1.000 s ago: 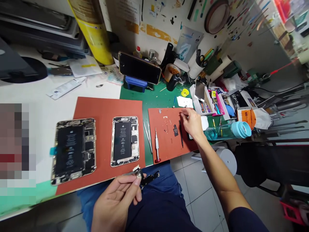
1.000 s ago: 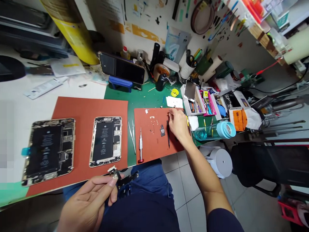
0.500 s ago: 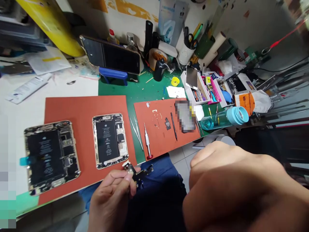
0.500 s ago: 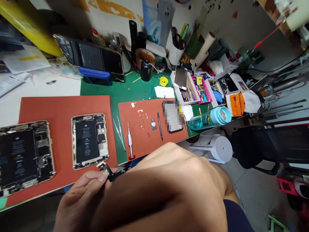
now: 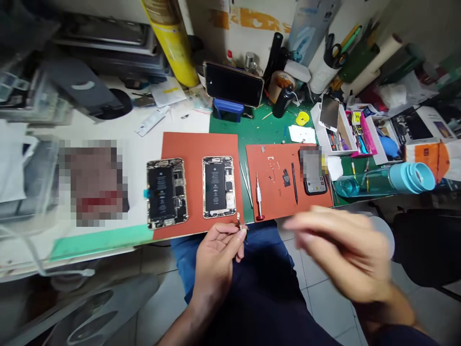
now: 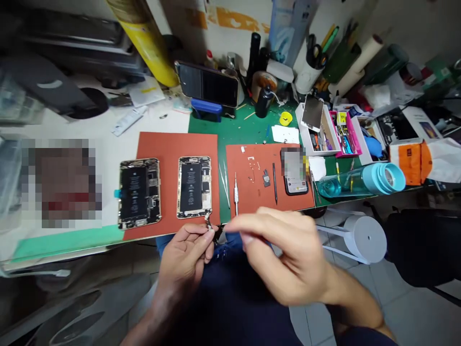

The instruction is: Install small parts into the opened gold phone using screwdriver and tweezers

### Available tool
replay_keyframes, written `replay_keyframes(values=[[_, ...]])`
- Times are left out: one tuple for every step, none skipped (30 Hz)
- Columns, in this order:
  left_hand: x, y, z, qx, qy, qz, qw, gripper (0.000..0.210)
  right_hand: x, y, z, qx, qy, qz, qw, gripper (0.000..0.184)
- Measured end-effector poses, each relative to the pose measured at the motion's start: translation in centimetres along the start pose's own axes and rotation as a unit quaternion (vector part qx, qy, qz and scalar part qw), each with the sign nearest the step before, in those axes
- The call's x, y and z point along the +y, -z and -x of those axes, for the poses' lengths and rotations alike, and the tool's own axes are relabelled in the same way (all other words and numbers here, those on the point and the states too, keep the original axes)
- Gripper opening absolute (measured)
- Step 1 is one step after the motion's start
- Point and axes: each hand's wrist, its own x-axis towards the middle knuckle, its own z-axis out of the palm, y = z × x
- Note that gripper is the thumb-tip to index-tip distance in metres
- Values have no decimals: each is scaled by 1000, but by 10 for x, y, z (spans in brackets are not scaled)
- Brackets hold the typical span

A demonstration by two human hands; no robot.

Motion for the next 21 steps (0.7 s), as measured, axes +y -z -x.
replay_keyframes(values=[[-1,-1,0,4,-8,4,1000,47,9,-14,-2,-21,6,1,1000,18],[-2,-2,1,7,-13,8,1000,47,17,-30,-3,-40,4,-2,999,18],[-2,-3,1,8,-15,13,1000,47,25,-44,-1,-53,-8,-8,999,18],[-2,-4,2,7,-15,17,1000,47,32,-57,1,-57,-28,-18,998,16],[-2,-6,2,6,-15,21,1000,47,38,-68,4,-55,-53,-32,997,14],[-1,-7,2,5,-16,23,1000,46,43,-76,7,-48,-73,-47,995,14],[0,-8,3,7,-19,23,1000,46,46,-82,9,-37,-90,-63,993,14],[1,-8,3,9,-21,21,1000,46,48,-85,11,-22,-105,-78,991,15],[2,-9,3,11,-23,18,1000,45,49,-87,12,-8,-116,-93,989,17],[2,-9,4,12,-24,14,1000,45,50,-88,11,3,-127,-107,986,18],[2,-9,4,13,-23,10,1000,45,51,-88,10,8,-136,-122,983,20],[2,-8,5,12,-21,7,1000,45,51,-89,9,9,-145,-136,980,22],[1,-8,5,12,-20,4,1000,45,52,-89,7,6,-155,-151,976,23],[1,-7,6,11,-20,2,1000,45,52,-89,5,3,-163,-166,973,23],[0,-7,7,8,-21,-1,1000,44,52,-90,3,1,-169,-178,969,23],[0,-6,8,5,-22,-3,1000,43,52,-90,1,-1,-175,-189,966,23],[-1,-6,8,2,-25,-5,1000,41,52,-91,0,0,-179,-198,964,22],[-1,-6,9,-2,-26,-7,1000,40,52,-91,-2,0,-181,-205,962,22],[0,-6,10,-4,-27,-8,1000,39,51,-92,-3,1,-182,-210,960,21],[0,-6,10,-5,-27,-10,1000,38,51,-92,-4,3,-182,-214,960,21],[0,-6,10,-4,-28,-11,1000,38,50,-93,-5,5,-181,-216,959,21]])
